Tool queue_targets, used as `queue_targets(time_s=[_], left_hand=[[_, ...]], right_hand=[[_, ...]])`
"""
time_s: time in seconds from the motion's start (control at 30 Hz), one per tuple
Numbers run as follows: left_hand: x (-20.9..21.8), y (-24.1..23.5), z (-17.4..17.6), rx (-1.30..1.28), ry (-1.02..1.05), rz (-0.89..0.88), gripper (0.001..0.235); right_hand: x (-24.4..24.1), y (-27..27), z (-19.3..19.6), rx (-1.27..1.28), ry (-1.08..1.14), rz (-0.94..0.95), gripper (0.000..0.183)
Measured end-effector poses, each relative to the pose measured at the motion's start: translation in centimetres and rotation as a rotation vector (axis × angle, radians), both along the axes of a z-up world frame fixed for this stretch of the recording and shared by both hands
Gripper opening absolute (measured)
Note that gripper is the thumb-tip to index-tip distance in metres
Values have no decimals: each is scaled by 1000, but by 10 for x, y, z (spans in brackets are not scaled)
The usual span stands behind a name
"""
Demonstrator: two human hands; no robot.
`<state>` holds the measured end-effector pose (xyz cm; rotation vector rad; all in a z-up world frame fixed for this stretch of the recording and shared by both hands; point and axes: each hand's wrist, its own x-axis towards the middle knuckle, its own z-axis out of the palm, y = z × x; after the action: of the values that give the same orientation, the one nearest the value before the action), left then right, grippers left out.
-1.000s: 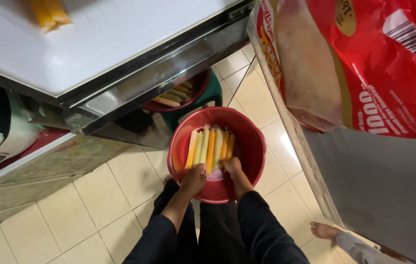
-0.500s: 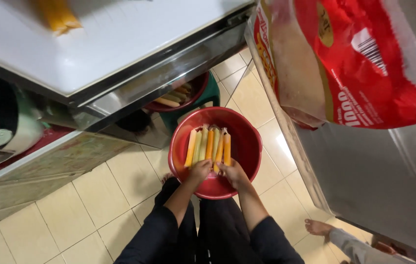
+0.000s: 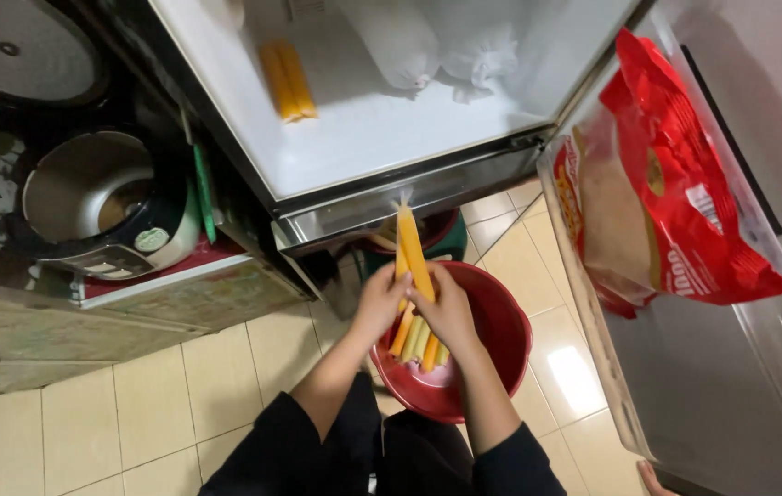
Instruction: Transferring ice pops from a bowl into a freezer and moving between rooms to collect more.
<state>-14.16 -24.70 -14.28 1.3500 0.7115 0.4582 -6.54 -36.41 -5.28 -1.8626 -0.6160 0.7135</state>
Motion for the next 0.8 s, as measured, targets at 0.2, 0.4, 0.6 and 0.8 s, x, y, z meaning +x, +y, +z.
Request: queue_targets(time_s=[0.2, 0.4, 0.6, 0.8], left_hand=[[22, 69, 131, 237, -58, 21, 40], [66, 134, 181, 236, 171, 75, 68], [122, 202, 154, 632, 480, 127, 83], [129, 227, 151, 1281, 728, 215, 27]], right_hand=[[14, 74, 87, 297, -197, 90, 55], [69, 159, 69, 242, -287, 253, 65], [101, 227, 22, 80, -557, 233, 71], [98, 246, 69, 17, -134, 80, 42]])
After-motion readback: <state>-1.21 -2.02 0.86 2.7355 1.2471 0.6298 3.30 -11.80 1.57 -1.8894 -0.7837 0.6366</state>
